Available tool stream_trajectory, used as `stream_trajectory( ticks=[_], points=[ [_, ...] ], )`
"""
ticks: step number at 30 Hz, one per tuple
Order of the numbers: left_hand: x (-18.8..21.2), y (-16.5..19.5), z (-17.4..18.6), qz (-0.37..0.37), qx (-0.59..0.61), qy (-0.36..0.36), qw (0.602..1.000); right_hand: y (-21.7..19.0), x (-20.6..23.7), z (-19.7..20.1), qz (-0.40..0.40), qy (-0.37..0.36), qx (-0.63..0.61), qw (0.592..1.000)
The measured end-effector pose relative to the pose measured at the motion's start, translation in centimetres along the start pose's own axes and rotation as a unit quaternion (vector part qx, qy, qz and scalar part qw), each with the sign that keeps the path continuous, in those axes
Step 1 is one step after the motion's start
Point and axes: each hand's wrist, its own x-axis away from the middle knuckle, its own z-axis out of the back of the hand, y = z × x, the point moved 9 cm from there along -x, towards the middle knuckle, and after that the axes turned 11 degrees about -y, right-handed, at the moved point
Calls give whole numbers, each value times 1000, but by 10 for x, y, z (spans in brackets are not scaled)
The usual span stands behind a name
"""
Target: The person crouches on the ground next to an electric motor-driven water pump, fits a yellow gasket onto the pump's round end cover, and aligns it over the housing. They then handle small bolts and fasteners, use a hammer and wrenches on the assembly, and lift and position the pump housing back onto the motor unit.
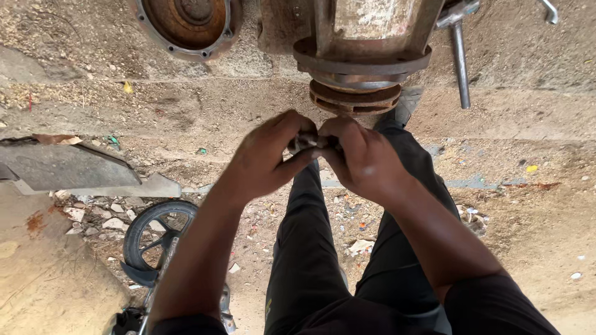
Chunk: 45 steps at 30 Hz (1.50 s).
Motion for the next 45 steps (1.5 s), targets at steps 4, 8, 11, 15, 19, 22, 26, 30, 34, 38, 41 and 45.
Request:
stream_trajectory(
  ticks=[4,8,11,15,19,22,26,30,34,38,41,45],
  points=[
    [5,6,-6,-24,149,-23,988,-10,6,13,43,17,-63,997],
    [8,17,2,-105,183,24,977,-6,13,17,27,26,-134,990],
    [8,20,4,-113,129,47,984,-3,18,17,13,31,-163,986],
    [3,25,-2,-103,102,69,987,-2,28,23,-1,54,-164,985],
    [-7,38,-10,-124,70,112,983,5,39,34,-45,77,-166,982],
    [-18,48,-20,-121,44,123,984,6,47,49,-29,101,-153,983],
    [-39,60,-37,-107,34,142,983,13,59,76,-12,125,-131,983],
    [-61,73,-59,-90,74,161,980,23,74,105,-22,130,-123,984],
    [-91,79,-82,-63,123,191,972,31,96,132,6,157,-95,983],
    [-147,55,-150,57,440,51,895,82,132,162,-18,140,-118,983],
    [-190,33,-216,186,651,-43,735,171,163,188,-126,111,-190,967],
    [-246,-15,-239,221,542,-6,811,339,156,219,-207,172,-226,936]
  ],
)
